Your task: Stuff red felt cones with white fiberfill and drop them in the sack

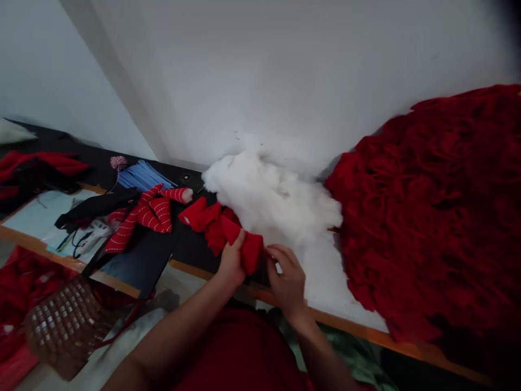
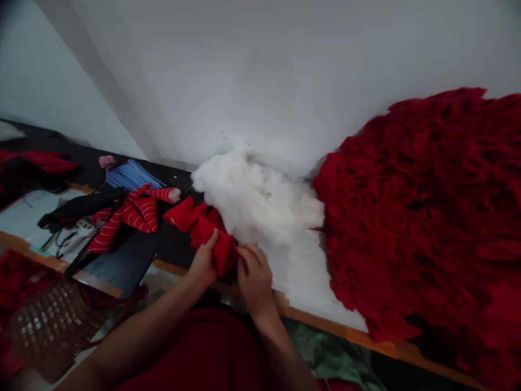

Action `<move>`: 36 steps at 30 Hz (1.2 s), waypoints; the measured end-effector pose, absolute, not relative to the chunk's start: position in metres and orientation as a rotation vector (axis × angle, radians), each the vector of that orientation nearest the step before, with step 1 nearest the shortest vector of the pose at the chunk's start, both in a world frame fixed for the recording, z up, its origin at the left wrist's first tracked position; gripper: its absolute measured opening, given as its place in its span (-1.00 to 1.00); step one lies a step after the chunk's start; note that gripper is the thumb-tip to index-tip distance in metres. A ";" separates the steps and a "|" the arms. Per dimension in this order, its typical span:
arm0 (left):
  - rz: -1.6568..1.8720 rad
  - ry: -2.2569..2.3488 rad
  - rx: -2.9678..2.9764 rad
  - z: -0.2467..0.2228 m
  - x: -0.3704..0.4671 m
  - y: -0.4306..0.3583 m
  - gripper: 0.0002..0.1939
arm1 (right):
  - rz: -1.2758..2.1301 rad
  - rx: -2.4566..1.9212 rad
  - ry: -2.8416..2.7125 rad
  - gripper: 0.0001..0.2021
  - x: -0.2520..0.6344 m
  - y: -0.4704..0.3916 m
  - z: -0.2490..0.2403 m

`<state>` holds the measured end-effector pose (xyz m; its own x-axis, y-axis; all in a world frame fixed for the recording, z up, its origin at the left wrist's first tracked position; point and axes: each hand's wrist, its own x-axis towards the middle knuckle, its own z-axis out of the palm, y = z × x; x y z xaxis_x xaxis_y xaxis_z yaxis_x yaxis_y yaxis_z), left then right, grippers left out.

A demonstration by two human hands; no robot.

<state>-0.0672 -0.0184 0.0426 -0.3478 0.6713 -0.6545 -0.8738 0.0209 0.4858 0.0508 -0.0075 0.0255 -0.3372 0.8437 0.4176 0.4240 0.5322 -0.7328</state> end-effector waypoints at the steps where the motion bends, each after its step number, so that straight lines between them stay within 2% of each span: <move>1: 1.638 1.068 -0.275 0.040 -0.074 -0.018 -0.75 | 0.582 -1.096 -1.922 -0.72 0.052 -0.003 0.025; 6: 1.458 0.988 -0.281 0.024 -0.084 -0.028 -0.75 | 0.261 -1.260 -2.118 -0.53 0.040 0.034 -0.013; 8: 1.361 0.895 -0.210 0.016 -0.082 -0.032 -0.75 | 0.246 -1.273 -2.159 -0.55 0.033 0.050 -0.040; 12: 1.257 0.777 -0.065 0.003 -0.085 -0.028 -0.75 | 0.456 -1.235 -2.232 -0.72 0.038 0.079 -0.073; 17: 1.036 0.719 -0.016 -0.009 -0.089 0.010 -0.76 | 0.621 -1.195 -2.199 -0.76 0.054 0.094 -0.051; 22: 1.054 0.699 -0.051 -0.009 -0.076 0.063 -0.83 | 1.323 -1.177 -1.602 -0.84 0.063 0.083 -0.022; 25: 1.044 0.762 -0.069 -0.008 -0.068 0.083 -0.78 | 1.341 -1.329 -1.290 -0.69 0.074 0.073 -0.019; 28: 0.994 0.778 -0.053 -0.011 -0.062 0.088 -0.79 | 0.956 -1.515 -1.284 -0.41 0.081 0.073 -0.023; 30: 0.980 0.788 -0.042 -0.013 -0.059 0.084 -0.81 | 0.779 -1.543 -1.384 -0.35 0.079 0.080 -0.027; 36: 0.984 0.859 0.024 -0.004 -0.062 0.067 -0.81 | 0.885 -1.381 -1.634 -0.79 0.060 0.100 -0.038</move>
